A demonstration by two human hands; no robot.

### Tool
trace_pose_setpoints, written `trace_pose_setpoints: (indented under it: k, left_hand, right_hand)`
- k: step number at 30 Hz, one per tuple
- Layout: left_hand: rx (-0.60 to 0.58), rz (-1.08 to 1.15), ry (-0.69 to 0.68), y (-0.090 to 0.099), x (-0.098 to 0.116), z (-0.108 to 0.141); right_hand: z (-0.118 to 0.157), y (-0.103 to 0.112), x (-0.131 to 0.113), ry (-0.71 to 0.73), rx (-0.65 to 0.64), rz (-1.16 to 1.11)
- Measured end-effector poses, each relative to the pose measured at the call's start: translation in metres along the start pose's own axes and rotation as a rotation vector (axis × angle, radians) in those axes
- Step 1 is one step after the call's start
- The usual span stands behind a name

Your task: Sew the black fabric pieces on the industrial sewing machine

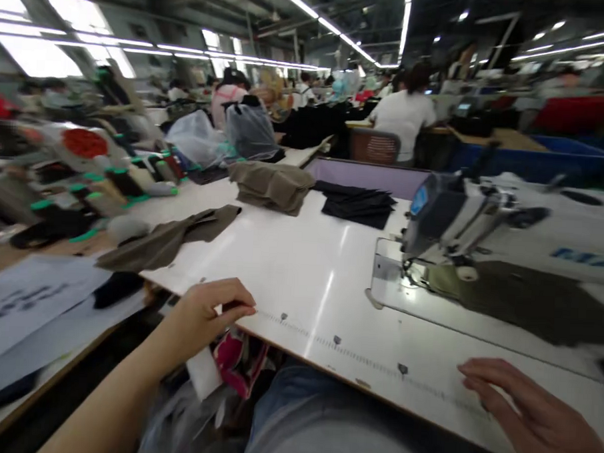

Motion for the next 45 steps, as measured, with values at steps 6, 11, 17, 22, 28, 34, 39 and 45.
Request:
trace_pose_setpoints:
  k: [6,11,17,22,28,34,39,45]
  left_hand:
    - [-0.188,0.080,-0.499,-0.079,0.100,-0.083]
    - [-0.335,0.070,-0.776,-0.126,0.148,-0.112]
    - [-0.341,0.194,-0.705,-0.156,0.137,-0.130]
    - [-0.339,0.277,-0.602,-0.165,0.117,-0.135]
    - [-0.366,0.301,-0.575,-0.168,0.119,-0.138]
    - [-0.379,0.305,-0.566,-0.169,0.119,-0.139]
    - [-0.368,0.302,-0.573,-0.169,0.119,-0.140]
    - [-0.350,0.280,-0.582,-0.169,0.120,-0.140]
  right_hand:
    - [-0.008,0.022,0.011,0.012,0.013,0.189]
    - [-0.054,0.040,0.063,-0.056,-0.124,0.570]
    - [-0.097,0.035,0.118,-0.069,-0.290,0.575]
    - [-0.098,0.034,0.127,-0.073,-0.355,0.551]
    - [-0.101,0.033,0.119,-0.059,-0.379,0.574]
    - [-0.103,0.033,0.110,-0.006,-0.389,0.574]
    - [-0.104,0.032,0.111,0.004,-0.319,0.575]
    - [-0.103,0.056,0.133,-0.096,0.007,0.593]
Point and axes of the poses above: each hand's wrist, its own z-axis away from the middle knuckle, its own y-axis out of the back of the hand, x = y × z, the point moved 6 cm from there along -z, towards the middle knuckle, and after that the axes turned 5 degrees about -z, right-handed, at the moved point
